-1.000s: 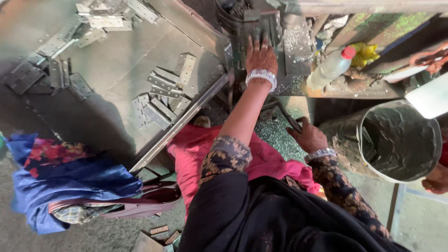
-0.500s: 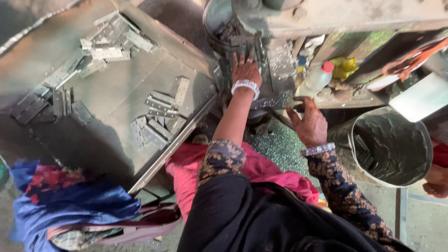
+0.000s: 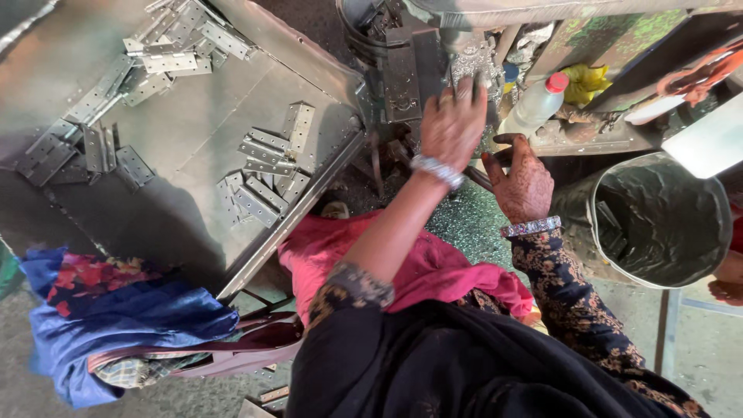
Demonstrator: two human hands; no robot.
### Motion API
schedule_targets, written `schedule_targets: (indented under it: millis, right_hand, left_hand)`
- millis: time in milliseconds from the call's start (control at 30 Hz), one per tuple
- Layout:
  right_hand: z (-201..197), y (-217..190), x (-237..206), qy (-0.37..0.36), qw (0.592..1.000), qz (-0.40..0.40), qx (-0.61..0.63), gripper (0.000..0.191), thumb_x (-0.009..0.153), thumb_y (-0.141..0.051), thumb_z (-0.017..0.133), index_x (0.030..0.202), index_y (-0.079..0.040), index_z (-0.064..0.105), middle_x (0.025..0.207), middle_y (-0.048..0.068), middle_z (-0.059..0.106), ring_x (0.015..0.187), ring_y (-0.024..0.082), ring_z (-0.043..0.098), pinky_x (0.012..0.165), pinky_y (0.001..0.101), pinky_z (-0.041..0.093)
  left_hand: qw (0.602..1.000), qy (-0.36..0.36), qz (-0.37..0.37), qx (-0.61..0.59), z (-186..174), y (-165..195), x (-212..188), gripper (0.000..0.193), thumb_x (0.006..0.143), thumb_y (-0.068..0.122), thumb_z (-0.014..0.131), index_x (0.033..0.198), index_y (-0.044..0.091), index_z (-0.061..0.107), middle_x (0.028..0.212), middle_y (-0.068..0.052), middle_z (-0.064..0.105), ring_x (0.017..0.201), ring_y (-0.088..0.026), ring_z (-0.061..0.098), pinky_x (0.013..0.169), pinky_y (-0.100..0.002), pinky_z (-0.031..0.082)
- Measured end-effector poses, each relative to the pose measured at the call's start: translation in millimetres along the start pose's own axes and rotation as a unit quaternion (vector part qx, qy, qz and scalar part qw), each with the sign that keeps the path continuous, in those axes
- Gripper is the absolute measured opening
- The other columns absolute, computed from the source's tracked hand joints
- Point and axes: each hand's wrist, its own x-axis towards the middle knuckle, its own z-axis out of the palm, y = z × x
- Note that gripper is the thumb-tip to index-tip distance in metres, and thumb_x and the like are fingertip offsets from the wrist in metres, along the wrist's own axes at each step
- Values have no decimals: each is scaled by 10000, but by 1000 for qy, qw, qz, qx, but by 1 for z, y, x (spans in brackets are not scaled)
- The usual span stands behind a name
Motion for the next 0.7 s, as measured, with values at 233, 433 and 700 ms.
schedule_targets:
  millis: [233,433,700]
  right_hand:
    - [0,-2,3,-102,987,25,-123,553,931,-545,677,1311,-156,581,928,205,743,893,450,712,768,573,531]
    - [5,5,12,-173,975,24,-137,630,930,-639,613,1342,-167,555,873,212,747,890,458,715,781,585,531]
    - [70,87,-45,-264,941,115,-177,557,977,-629,564,1175,-112,622,896,214,745,832,414,775,755,546,602]
  left_hand:
    - [952,-200,-197,-121,-6,-12,-4,327,1012,245,558,1236,57,704,1455,-169,520,1280,-337,551,1040,-499,486]
    - [969,-227,-85,42,-19,-17,-35,447,1014,332,413,1247,110,723,1623,-89,370,1534,-301,270,1262,-609,83]
    - [949,-289,-108,73,-1,-19,10,493,1090,367,375,1416,71,597,1623,-125,369,1526,-301,286,1266,-571,11]
